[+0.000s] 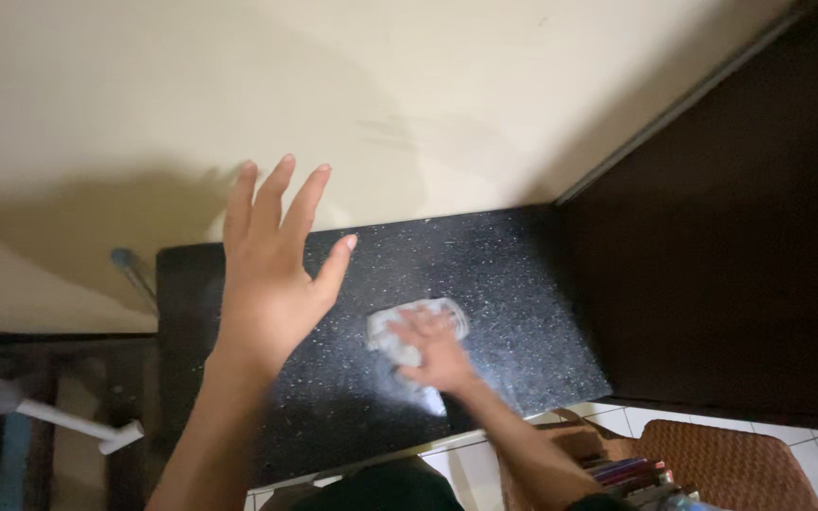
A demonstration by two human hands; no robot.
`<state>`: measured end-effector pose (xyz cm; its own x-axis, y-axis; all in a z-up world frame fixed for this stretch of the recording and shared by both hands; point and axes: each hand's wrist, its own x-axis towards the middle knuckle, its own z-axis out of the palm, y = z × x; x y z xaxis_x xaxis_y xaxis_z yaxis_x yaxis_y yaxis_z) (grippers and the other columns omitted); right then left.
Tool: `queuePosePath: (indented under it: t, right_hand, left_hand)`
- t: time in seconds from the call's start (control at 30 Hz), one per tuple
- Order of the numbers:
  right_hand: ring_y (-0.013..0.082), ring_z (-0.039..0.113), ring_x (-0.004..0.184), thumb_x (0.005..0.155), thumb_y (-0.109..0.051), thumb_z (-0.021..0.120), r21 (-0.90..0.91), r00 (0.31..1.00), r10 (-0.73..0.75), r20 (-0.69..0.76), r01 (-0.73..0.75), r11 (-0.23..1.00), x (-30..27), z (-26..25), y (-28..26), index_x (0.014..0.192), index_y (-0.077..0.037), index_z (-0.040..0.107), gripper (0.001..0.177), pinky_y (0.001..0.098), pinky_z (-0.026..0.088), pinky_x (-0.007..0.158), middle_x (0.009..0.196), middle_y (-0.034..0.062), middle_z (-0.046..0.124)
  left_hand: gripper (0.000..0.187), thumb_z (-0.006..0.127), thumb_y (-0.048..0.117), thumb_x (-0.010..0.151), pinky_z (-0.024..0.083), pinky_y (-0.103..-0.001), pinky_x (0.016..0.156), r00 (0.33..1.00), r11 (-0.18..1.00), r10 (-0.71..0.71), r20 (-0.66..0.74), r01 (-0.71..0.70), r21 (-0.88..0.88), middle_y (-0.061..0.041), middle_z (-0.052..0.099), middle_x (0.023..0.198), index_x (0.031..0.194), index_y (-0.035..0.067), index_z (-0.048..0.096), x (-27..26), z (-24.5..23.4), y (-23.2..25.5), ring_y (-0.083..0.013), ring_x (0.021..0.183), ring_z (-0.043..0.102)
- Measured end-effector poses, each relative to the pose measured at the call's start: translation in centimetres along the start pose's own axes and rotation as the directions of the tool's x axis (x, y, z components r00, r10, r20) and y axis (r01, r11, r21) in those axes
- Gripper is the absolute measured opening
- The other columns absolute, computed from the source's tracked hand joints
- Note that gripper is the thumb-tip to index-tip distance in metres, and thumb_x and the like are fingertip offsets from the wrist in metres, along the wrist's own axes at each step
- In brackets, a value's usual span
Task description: The person moves a plastic container with pens and a blue notebook from a black countertop to a brown chair, then wipes the countertop with a cloth. They return the container and notebook to the countertop and place two small boxes on the surface.
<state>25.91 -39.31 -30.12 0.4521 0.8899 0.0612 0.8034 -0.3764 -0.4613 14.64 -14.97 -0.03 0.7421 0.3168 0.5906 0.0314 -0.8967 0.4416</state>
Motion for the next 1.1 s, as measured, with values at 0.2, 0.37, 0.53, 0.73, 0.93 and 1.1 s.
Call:
queuePosePath:
  t: [0.2,0.37,0.53,0.73,0.93,1.1]
  right_hand:
    - [0.0415,0.042,0.145,0.085,-0.058,0.067,-0.081,0.827,0.422,-0.370,-0.481,0.873,3.7,-2.0,7.9,0.150,-0.026,0.056,0.073,0.0615,0.030,0.117,0.159,0.0153,0.046]
    - [0.0420,0.035,0.146,0.077,-0.057,0.075,0.018,0.743,0.555,-0.375,-0.593,0.805,13.3,1.7,4.4,0.150,-0.023,0.051,0.084,0.0612,0.027,0.116,0.159,0.0175,0.041]
    - [0.0460,0.030,0.150,0.085,-0.051,0.072,0.010,0.941,0.267,-0.206,-0.271,0.962,18.1,8.1,-10.2,0.150,-0.011,0.050,0.080,0.0669,0.021,0.117,0.160,0.0221,0.041]
    - [0.0481,0.023,0.152,0.075,-0.055,0.076,-0.072,0.967,-0.176,0.184,0.192,0.979,11.8,8.6,-20.1,0.142,-0.022,0.057,0.076,0.0704,0.010,0.119,0.164,0.0164,0.038]
    - [0.0439,0.027,0.151,0.078,-0.052,0.076,0.000,0.993,0.118,-0.031,-0.118,0.993,11.0,5.0,-13.8,0.153,-0.024,0.047,0.085,0.0666,0.016,0.119,0.163,0.0179,0.036]
    - [0.0412,0.030,0.150,0.082,-0.053,0.072,-0.078,0.850,0.451,-0.270,-0.486,0.870,18.8,5.9,-11.8,0.150,-0.029,0.050,0.075,0.0636,0.023,0.118,0.160,0.0111,0.042]
  left_hand:
    - [0.065,0.079,0.025,0.089,0.030,-0.059,0.120,0.999,0.999,0.000,0.037,0.001,-0.032,-0.019,0.044,0.156,0.148,0.013,0.055,-0.5,-2.9,-1.8,-0.0490,0.148,0.030]
    - [0.063,0.077,0.029,0.090,0.029,-0.059,0.121,0.998,0.999,0.022,0.053,-0.020,-0.046,-0.020,0.043,0.156,0.148,0.012,0.056,-1.0,-5.4,-3.7,-0.0480,0.149,0.029]
    - [0.062,0.076,0.029,0.090,0.029,-0.059,0.121,0.997,0.998,0.031,0.065,-0.028,-0.055,-0.020,0.044,0.156,0.147,0.012,0.058,-1.3,-7.5,-6.4,-0.0473,0.149,0.029]
    - [0.064,0.077,0.031,0.088,0.029,-0.061,0.118,0.993,0.996,0.036,0.109,-0.027,-0.087,-0.021,0.043,0.155,0.146,0.012,0.057,-1.8,-9.5,-9.7,-0.0492,0.147,0.029]
    - [0.064,0.077,0.029,0.088,0.030,-0.062,0.119,0.991,0.991,0.033,0.126,-0.017,-0.132,-0.020,0.044,0.154,0.146,0.012,0.057,-2.8,-11.0,-12.9,-0.0489,0.147,0.031]
    - [0.063,0.077,0.028,0.087,0.030,-0.063,0.117,0.985,0.992,0.019,0.174,0.003,-0.125,-0.021,0.043,0.154,0.145,0.011,0.057,-3.7,-11.9,-14.1,-0.0500,0.147,0.029]
